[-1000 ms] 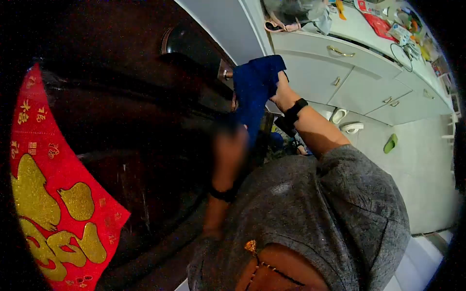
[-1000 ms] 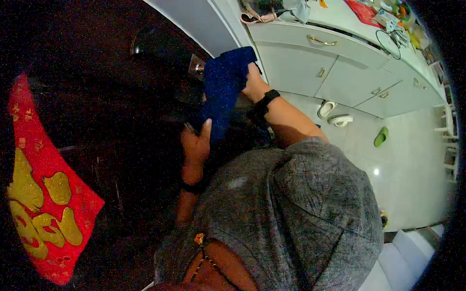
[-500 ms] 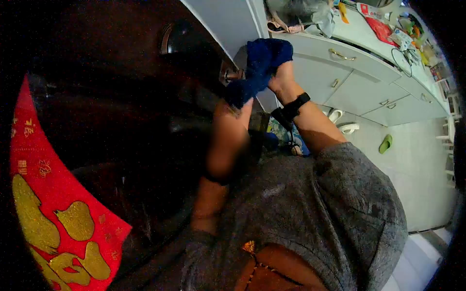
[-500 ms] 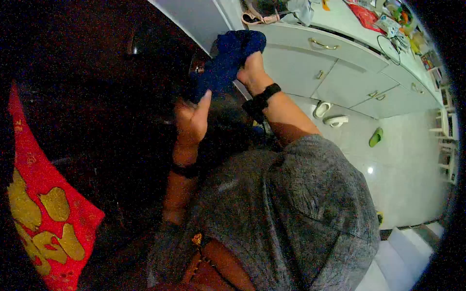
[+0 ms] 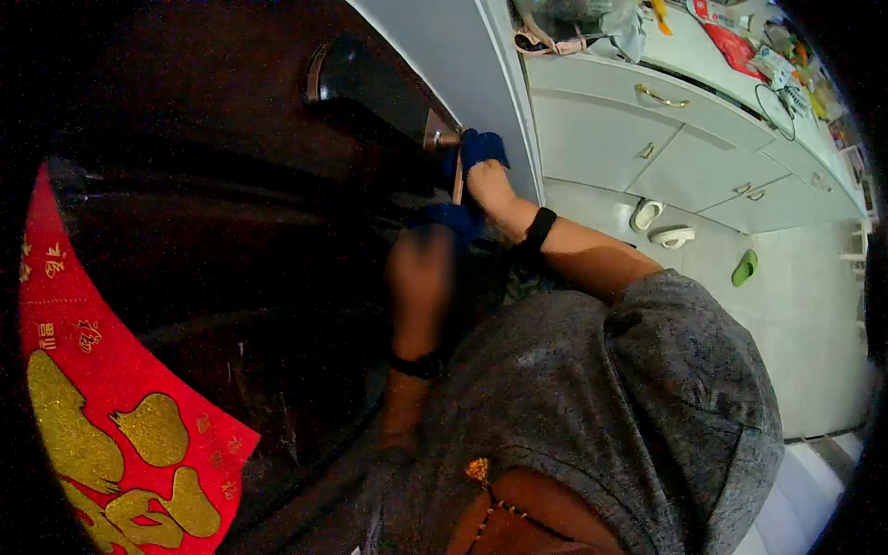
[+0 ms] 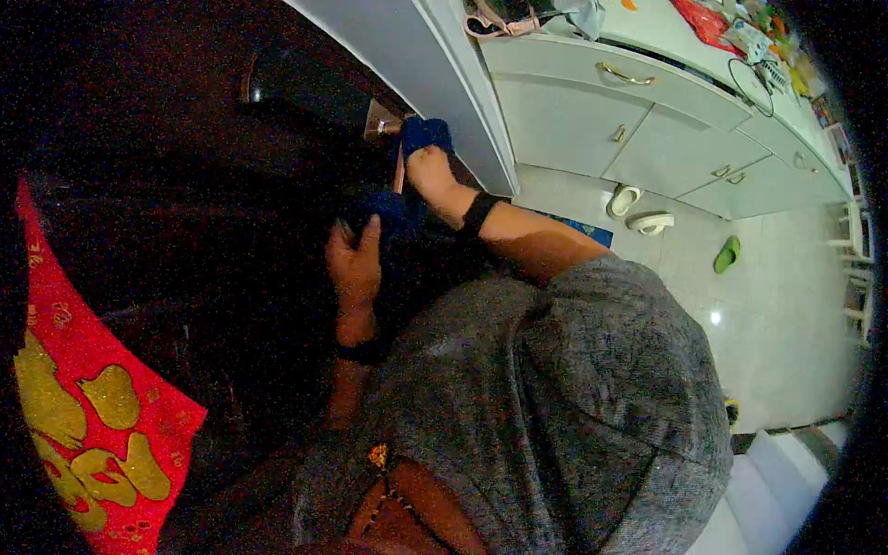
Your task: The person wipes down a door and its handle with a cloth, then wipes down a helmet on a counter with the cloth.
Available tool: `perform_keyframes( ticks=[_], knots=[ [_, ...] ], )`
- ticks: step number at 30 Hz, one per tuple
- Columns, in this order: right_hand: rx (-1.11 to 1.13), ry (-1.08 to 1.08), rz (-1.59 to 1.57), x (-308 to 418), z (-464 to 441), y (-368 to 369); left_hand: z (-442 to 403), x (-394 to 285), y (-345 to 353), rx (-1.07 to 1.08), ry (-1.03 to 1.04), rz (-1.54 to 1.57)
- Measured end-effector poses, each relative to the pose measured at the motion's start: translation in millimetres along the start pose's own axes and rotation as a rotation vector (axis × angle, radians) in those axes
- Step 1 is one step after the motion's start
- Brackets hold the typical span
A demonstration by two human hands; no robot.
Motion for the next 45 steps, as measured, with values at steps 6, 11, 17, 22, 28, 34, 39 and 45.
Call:
perform_keyframes(
  ticks=[6,11,17,22,28,34,39,45],
  knots=[
    [0.033,-0.418,0.796,-48,6,80,30,-1,16,0.071,0.358,-0.263],
    [0.023,-0.448,0.120,8,91,22,17,-29,12,0.080,-0.040,0.169],
    [0.266,0.225,-0.290,8,74,-49,2,-54,27,0.188,0.071,0.140],
    [0.095,0.272,-0.592,102,40,-65,-10,-78,26,0.109,0.098,0.136],
    [-0.017,-0.059,-0.368,59,8,-12,-25,-76,26,-0.007,0.216,-0.108],
    [0.096,-0.517,0.507,115,29,-12,-39,-61,38,-0.118,0.376,-0.704],
    [-0.106,-0.364,0.250,111,-6,-32,-53,-48,65,-0.004,0.267,-0.863],
    [0.066,-0.456,0.298,106,-21,-31,-62,-30,71,0.044,0.094,-0.749]
  ],
)
Point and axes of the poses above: each hand's wrist, its own z-axis away from the middle knuckle, its own y-axis out of the palm, x = y × z, the point moved 8 cm from there along -z, towards the middle knuckle, and after that the axes turned 8 degrees about -x, right-handed, at the moved point
